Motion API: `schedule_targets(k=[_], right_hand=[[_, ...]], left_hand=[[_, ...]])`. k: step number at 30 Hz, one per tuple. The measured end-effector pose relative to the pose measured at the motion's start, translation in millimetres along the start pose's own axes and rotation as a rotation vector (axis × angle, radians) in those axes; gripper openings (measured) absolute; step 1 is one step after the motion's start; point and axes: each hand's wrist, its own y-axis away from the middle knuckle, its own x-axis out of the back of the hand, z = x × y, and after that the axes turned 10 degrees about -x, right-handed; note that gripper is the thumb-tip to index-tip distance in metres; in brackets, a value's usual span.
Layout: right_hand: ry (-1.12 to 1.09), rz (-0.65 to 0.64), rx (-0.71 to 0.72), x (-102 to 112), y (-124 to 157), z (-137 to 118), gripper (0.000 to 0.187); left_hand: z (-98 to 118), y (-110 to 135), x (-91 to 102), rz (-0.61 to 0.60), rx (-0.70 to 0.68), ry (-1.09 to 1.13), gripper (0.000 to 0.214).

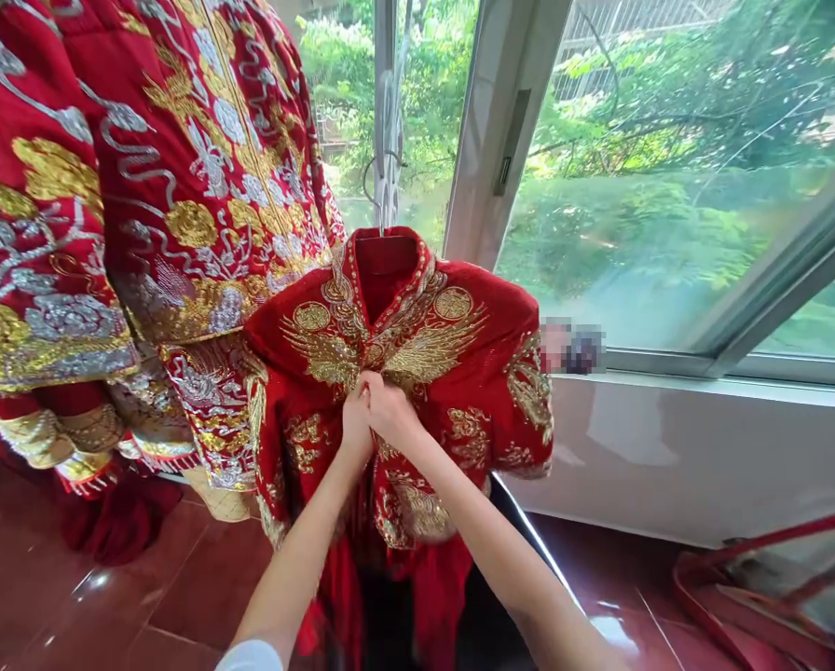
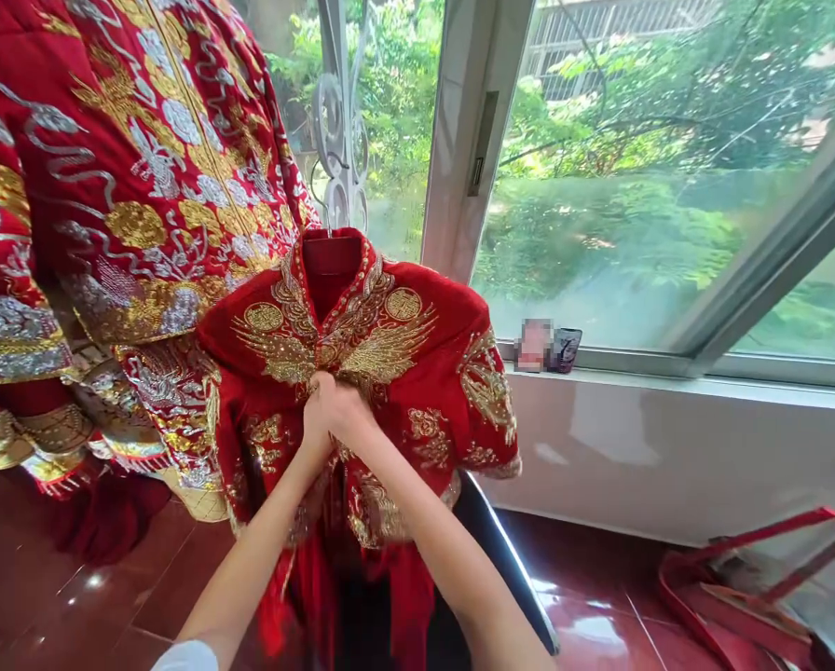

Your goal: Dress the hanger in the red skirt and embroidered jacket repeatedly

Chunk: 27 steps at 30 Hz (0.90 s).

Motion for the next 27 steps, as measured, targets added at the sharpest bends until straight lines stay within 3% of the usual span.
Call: schedule_targets(k=[4, 6, 10, 13, 16, 19, 21, 24, 27], right_hand=[[-0.059, 0.371, -0.107, -20, 35, -2, 0.024], [-0.021, 0.458, -0.234, -22, 59, -3, 0.025], [0.095, 0.436, -0.434, -31, 89, 20, 0.036], [0.066, 0.395, -0.519, -31, 92, 44, 0.045], [-0.101, 0.331, -0.461, -16, 98, 40, 0.055], [-0.334, 0.321, -0.205, 7, 112, 5, 0.066], [-0.446, 0.326, -0.112, 14, 118, -18, 0.07], [-0.486, 0.227, -0.209, 1, 103, -25, 0.067], [-0.44, 0.11, -0.373, -28, 72, -2, 0.06]], left_hand=[[2, 35, -12.3, 0.01, 0.088, -0.095, 0.021], [12, 63, -11.4, 0.059, 0.16, -0.185, 0.017], [14, 114, -2.1, 0.15, 0.362, -0.428, 0.029], [3, 134, 12.8, 0.079, 0.396, -0.455, 0.03], [6, 147, 26.8, -0.014, 0.352, -0.255, 0.02], [35, 162, 28.2, -0.065, 0.247, 0.061, 0.014], [55, 166, 21.6, -0.045, 0.213, 0.281, 0.019], [62, 148, 7.9, 0.013, 0.425, 0.56, 0.027], [33, 117, -6.4, 0.06, 0.658, 0.701, 0.016]])
